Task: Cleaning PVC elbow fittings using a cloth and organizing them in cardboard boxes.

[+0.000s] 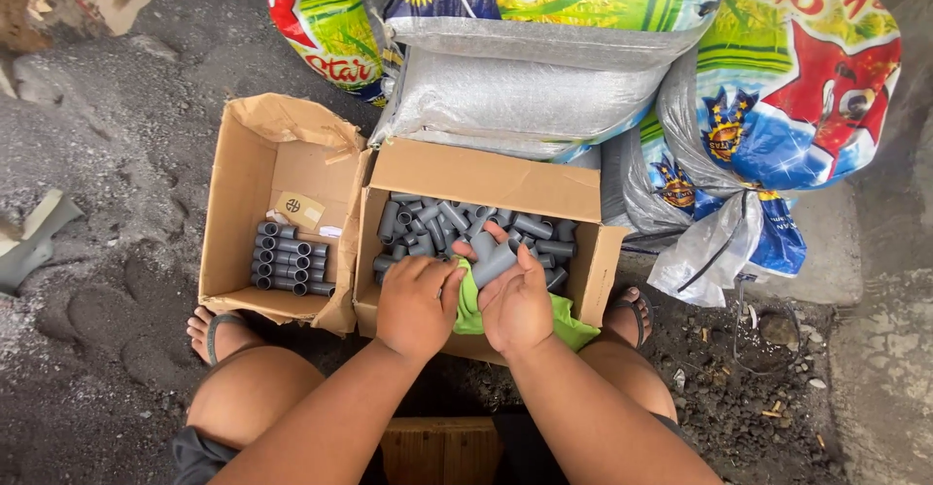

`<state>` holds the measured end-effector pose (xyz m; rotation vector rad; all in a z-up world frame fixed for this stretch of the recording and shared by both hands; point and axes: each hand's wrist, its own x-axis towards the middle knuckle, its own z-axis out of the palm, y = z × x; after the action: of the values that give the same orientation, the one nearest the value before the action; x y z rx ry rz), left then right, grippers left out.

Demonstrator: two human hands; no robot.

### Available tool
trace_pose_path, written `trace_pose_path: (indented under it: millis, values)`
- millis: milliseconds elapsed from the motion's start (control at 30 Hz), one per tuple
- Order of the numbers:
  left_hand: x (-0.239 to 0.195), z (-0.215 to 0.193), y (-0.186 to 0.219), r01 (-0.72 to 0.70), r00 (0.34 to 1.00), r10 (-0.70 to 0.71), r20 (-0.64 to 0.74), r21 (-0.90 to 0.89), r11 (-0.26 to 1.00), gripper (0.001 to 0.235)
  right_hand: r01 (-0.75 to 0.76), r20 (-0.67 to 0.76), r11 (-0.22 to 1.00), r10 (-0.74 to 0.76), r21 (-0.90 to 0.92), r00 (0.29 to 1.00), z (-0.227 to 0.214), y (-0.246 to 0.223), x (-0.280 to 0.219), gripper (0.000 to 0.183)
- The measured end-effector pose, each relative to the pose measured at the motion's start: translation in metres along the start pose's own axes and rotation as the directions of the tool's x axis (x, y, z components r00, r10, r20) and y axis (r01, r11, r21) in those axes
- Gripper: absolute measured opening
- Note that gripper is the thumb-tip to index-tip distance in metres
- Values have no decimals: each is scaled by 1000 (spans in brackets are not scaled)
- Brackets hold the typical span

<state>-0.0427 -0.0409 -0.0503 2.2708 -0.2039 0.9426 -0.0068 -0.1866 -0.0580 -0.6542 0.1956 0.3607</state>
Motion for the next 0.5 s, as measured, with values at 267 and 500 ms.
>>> trace_pose_path:
  millis: [267, 500]
  values:
    - [8, -4, 32, -24, 998, 20, -60, -56, 998, 12, -118, -64, 993, 118, 2, 991, -9, 37, -1, 59]
    - [14, -16, 22, 237, 927, -220, 304, -22, 971, 18, -5, -7, 984, 3, -178, 1000, 24, -9, -8, 65]
